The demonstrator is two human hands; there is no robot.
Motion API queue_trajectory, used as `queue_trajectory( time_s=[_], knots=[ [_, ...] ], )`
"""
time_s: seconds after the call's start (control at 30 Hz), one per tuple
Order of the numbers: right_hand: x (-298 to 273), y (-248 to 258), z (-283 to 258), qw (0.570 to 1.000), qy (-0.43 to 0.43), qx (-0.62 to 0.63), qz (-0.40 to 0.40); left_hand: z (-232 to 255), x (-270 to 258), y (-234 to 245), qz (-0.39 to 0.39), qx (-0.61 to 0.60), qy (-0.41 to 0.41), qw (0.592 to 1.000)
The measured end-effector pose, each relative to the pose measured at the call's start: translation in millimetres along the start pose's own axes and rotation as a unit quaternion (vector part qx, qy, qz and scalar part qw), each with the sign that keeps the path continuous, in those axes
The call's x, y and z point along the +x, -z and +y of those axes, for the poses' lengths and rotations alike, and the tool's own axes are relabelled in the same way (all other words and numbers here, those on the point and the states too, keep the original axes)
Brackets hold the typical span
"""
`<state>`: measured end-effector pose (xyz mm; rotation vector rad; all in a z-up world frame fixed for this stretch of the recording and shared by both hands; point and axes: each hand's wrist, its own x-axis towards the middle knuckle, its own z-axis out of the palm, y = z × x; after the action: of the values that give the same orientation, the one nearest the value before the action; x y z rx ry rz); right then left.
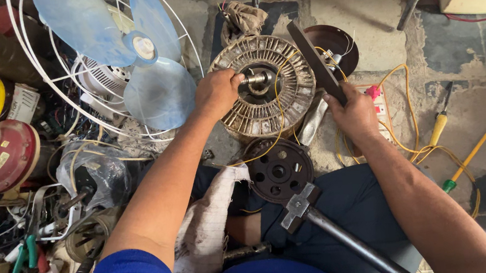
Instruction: The person sits on the floor and uses a hammer to tap a metal rod inserted into the center of a disassembled electric motor stator. They repeatedly strike the rod to adjust or loosen the internal components of the motor.
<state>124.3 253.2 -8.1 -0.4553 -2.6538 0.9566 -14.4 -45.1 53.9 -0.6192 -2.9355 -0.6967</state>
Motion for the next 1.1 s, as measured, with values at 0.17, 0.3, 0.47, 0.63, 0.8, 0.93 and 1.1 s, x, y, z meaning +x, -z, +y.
queue_trajectory(
  time_s=[0.17,0.3,0.47,0.63,0.8,0.93,1.1],
  knots=[
    [3,-1,6,1.000,0.016,-0.011,0.013,-10,0,-8,0.070,0.006,-0.013,0.997],
    [-2,-7,11,1.000,-0.005,-0.012,0.000,-26,-8,-11,0.067,-0.038,0.030,0.997],
    [3,-8,8,0.999,0.010,-0.032,0.005,-33,-7,-22,0.048,-0.106,0.090,0.989],
    [-9,-6,14,0.999,0.025,-0.022,-0.013,-33,-5,-58,0.102,-0.174,0.049,0.978],
    [-6,-3,-10,0.996,0.088,-0.002,-0.006,-22,7,-54,0.126,-0.173,0.016,0.977],
    [-14,4,-24,0.995,0.077,0.047,-0.047,0,5,-57,0.082,-0.158,0.037,0.983],
    [-15,2,-37,0.985,0.165,0.010,-0.041,22,8,-64,0.092,-0.107,0.047,0.989]
  ],
)
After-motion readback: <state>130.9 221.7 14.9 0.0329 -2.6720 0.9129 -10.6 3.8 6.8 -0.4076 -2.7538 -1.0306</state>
